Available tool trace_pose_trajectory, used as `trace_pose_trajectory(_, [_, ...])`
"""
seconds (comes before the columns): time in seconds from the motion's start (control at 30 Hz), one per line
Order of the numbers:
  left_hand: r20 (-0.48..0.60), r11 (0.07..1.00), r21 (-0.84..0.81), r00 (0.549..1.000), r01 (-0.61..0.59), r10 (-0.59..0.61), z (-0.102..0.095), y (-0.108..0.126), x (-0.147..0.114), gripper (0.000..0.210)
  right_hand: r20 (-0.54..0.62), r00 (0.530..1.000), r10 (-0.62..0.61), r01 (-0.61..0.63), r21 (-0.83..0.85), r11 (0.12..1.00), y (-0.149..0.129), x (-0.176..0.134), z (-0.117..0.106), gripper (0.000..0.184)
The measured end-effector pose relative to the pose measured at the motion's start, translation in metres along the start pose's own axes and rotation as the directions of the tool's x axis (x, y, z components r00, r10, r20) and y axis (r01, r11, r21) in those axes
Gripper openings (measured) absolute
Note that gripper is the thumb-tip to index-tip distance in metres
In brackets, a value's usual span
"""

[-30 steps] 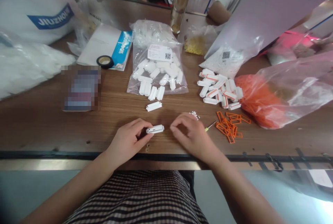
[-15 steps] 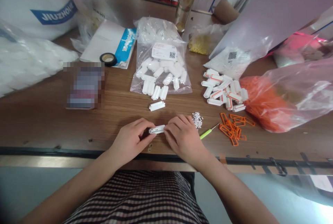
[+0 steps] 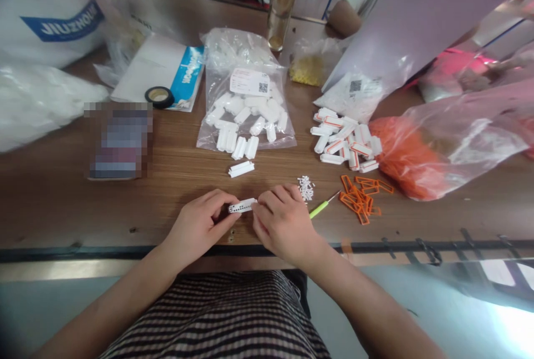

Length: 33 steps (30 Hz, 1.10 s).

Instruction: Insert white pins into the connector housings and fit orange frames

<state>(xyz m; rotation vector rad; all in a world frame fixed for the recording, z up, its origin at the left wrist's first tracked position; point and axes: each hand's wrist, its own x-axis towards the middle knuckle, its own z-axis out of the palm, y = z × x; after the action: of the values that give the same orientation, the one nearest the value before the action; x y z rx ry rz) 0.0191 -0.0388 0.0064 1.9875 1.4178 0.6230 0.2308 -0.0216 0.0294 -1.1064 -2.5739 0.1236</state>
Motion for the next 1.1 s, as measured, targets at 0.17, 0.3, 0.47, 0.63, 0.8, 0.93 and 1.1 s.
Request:
trace_pose_trajectory(0.17, [0.003, 1.0, 0.016, 1.0, -0.009, 0.009, 0.001, 0.0, 0.001, 0.011, -0.088, 0.978, 0.19, -0.179, 0.123, 0.976, 0.041, -0.012, -0.018, 0.016])
trace_pose_trajectory(0.3, [0.01, 1.0, 0.015, 1.0, -0.005, 0.004, 0.001, -0.001, 0.002, 0.01, 0.01, 0.89, 0.455, -0.455, -0.036, 0.89, 0.098, -0.035, -0.03, 0.019])
trace_pose_trajectory(0.47, [0.012, 1.0, 0.02, 1.0, 0.008, -0.009, 0.0, 0.001, 0.002, 0.01, 0.066, 0.894, 0.443, -0.431, -0.138, 0.892, 0.118, -0.047, -0.028, 0.019])
trace_pose_trajectory(0.63, [0.018, 1.0, 0.016, 1.0, 0.019, -0.019, 0.0, 0.001, 0.003, 0.01, 0.063, 0.911, 0.408, -0.392, -0.176, 0.903, 0.111, -0.044, -0.026, 0.017])
trace_pose_trajectory(0.8, [0.015, 1.0, 0.012, 1.0, 0.014, -0.015, 0.001, 0.0, 0.002, 0.01, 0.06, 0.926, 0.372, -0.351, -0.223, 0.909, 0.111, -0.042, -0.025, 0.018])
trace_pose_trajectory(0.93, [0.015, 1.0, 0.008, 1.0, 0.008, -0.008, 0.001, -0.001, 0.003, 0.009, 0.087, 0.952, 0.294, -0.257, -0.293, 0.921, 0.119, -0.043, -0.025, 0.023])
trace_pose_trajectory(1.1, [0.01, 1.0, 0.006, 1.0, 0.001, -0.001, 0.002, -0.001, 0.002, 0.01, 0.063, 0.936, 0.345, -0.335, -0.134, 0.933, 0.13, -0.047, -0.024, 0.022])
